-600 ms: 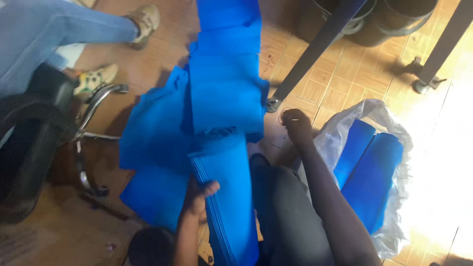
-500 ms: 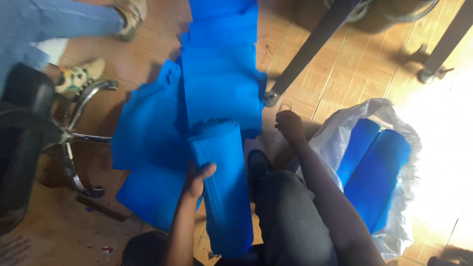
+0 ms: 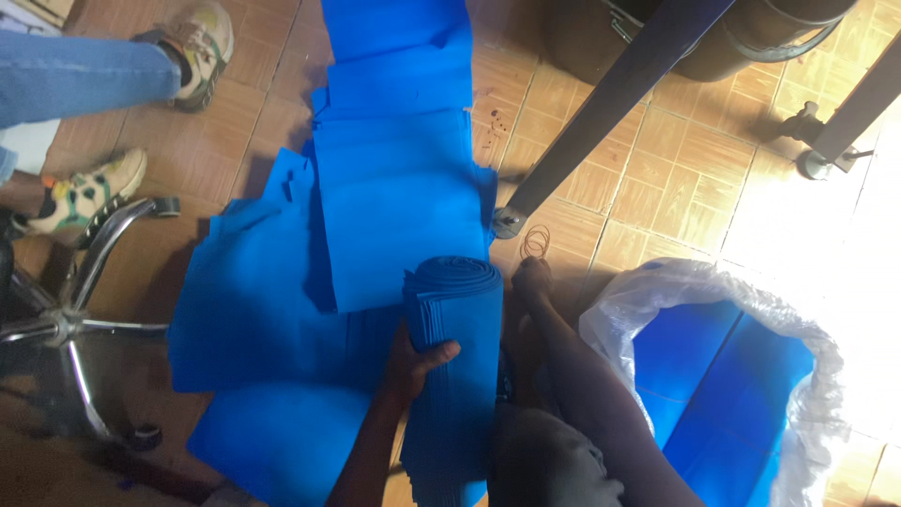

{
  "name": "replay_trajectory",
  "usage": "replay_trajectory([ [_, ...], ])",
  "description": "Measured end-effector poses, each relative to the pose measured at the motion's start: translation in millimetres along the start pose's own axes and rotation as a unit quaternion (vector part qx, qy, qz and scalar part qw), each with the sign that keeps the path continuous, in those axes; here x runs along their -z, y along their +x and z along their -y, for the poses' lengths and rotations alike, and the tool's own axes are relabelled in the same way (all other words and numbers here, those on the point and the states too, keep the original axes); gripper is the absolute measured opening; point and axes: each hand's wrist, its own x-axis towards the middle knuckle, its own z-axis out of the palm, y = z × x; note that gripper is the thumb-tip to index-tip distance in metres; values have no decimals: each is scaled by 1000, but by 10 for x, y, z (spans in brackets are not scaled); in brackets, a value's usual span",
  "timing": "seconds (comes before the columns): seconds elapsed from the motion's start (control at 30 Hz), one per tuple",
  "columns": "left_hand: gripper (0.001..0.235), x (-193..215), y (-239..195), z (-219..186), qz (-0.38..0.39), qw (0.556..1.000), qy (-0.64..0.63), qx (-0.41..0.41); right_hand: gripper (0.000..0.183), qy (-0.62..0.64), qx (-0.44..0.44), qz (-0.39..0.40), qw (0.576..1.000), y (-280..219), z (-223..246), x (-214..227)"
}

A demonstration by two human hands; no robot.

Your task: The person folds blue paper sheets one by one and places them into a plastic-lined container. They repeatedly pick up a sheet, fold it in half, and add it to the stack inside the container.

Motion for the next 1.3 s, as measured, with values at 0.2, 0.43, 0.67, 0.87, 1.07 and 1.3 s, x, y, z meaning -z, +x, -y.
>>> replay_trajectory([
  [0.2, 97, 42, -146, -125, 3, 1000, -20, 4, 22, -95, 54, -78, 991, 120, -265, -170],
  [0.43, 106, 108, -240, -110, 14, 1000, -14, -7, 20, -183, 105, -178, 961, 69, -471, -332],
  [0.67, 102, 151, -313, -312, -2, 1000, -16, 5, 19, -269, 171, -287, 903, 375, -629, -673],
  [0.87, 99, 348, -378, -3, 13, 998, -59, -24, 13, -329, 221, -205, 895, 346, -790, -1274],
  [1.07, 111, 372, -519, -559, 7, 999, -40, -27, 41, -63, 37, -128, 989, 123, -208, -671],
  [1.3, 112, 493, -954, -739, -32, 993, -106, -44, 29, -43, 177, 150, 972, -777, 935, 759],
])
